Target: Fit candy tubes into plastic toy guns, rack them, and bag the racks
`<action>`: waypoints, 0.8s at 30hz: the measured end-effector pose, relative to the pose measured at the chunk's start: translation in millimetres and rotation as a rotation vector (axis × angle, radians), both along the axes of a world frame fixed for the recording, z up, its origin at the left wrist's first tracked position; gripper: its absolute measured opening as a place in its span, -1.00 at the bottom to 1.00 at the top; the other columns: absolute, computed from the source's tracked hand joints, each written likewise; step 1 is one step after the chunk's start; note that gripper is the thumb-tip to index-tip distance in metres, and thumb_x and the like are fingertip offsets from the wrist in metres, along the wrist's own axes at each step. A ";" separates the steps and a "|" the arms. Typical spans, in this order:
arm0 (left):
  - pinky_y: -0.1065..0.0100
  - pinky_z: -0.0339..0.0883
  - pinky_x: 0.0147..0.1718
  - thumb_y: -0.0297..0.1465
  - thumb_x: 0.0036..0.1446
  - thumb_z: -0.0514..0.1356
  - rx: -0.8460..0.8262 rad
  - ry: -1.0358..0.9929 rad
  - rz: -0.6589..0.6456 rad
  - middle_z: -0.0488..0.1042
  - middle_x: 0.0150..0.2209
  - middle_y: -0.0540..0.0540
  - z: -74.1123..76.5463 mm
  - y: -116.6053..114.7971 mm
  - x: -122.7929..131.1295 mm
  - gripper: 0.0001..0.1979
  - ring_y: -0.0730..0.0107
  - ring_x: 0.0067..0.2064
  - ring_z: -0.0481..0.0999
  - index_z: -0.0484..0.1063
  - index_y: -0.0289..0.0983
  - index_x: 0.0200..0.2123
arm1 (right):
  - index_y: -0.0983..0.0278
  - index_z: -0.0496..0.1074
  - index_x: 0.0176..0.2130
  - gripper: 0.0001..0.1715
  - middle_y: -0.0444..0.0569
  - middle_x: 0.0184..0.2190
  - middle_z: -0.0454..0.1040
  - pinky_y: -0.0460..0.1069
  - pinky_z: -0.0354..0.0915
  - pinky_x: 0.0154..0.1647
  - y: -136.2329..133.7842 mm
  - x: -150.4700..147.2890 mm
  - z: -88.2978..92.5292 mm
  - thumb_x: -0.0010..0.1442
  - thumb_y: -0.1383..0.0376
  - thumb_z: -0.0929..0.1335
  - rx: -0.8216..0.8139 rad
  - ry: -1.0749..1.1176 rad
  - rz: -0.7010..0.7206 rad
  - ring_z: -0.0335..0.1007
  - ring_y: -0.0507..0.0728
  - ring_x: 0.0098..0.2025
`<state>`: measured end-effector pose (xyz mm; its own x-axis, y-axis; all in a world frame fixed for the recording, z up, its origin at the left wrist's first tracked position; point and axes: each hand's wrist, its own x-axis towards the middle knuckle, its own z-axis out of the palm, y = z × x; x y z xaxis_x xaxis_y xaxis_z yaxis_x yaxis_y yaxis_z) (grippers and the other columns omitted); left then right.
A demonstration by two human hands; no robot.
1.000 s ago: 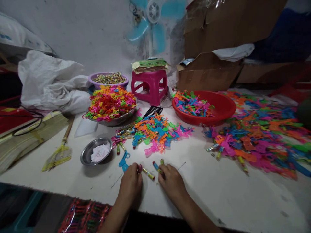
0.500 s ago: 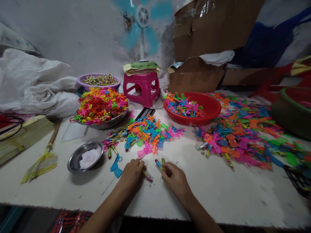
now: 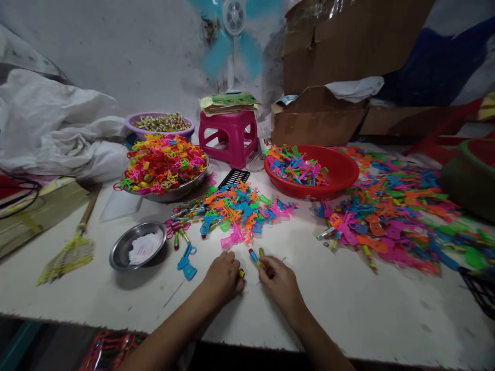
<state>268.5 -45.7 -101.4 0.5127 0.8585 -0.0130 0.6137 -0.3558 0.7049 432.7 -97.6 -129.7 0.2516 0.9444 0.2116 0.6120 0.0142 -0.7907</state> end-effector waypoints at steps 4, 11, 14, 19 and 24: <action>0.27 0.27 -0.35 -0.36 0.12 -0.11 -0.107 -0.126 0.169 0.36 -0.46 -0.11 -5.6 -9.8 7.5 -0.76 0.30 -0.37 0.40 0.28 -0.29 -0.44 | 0.31 0.43 -0.26 -0.75 -0.04 -0.40 0.48 -0.09 0.33 -0.42 -5.3 -8.7 5.6 0.04 0.35 0.24 0.027 0.105 -0.038 0.38 0.04 -0.47; 0.46 0.34 -0.46 -0.29 -0.02 0.22 -0.897 -1.164 0.455 0.46 -0.43 -0.07 -13.5 -29.9 2.2 -0.76 0.42 -0.41 0.48 0.33 -0.34 -0.34 | 0.26 0.38 -0.12 -0.59 -0.02 -0.31 0.50 -0.05 0.32 -0.29 -4.0 -46.2 27.5 -0.03 0.40 0.29 0.069 -0.023 0.364 0.40 0.10 -0.31; 0.52 0.34 -0.61 -0.45 -0.12 0.29 -0.979 -1.220 0.725 0.47 -0.44 -0.03 -11.3 -25.4 -9.5 -0.78 0.47 -0.49 0.48 0.34 -0.32 -0.36 | 0.23 0.45 -0.28 -0.76 -0.10 -0.48 0.49 -0.11 0.26 -0.43 25.1 -28.8 35.7 0.10 0.23 0.25 -0.067 0.003 0.252 0.38 0.04 -0.47; 0.60 0.30 -0.68 -0.55 -0.17 0.29 -1.015 -1.208 0.727 0.42 -0.55 0.06 -3.0 -24.9 -13.1 -0.71 0.57 -0.57 0.44 0.36 -0.29 -0.30 | 0.24 0.38 -0.60 -0.74 -0.06 -0.62 0.42 -0.09 0.10 -0.55 80.5 1.7 23.2 -0.03 0.13 0.33 -0.241 -0.220 -0.119 0.33 0.09 -0.53; 0.57 0.32 -0.61 -0.43 -0.18 0.32 -0.856 -1.120 0.742 0.43 -0.54 0.03 -1.2 -27.4 -21.0 -0.76 0.51 -0.49 0.48 0.37 -0.32 -0.39 | 0.26 0.31 -0.64 -0.84 -0.15 -0.69 0.34 -0.12 0.05 -0.57 67.9 22.0 22.4 -0.08 0.34 0.29 -0.260 -0.154 0.019 0.24 0.02 -0.58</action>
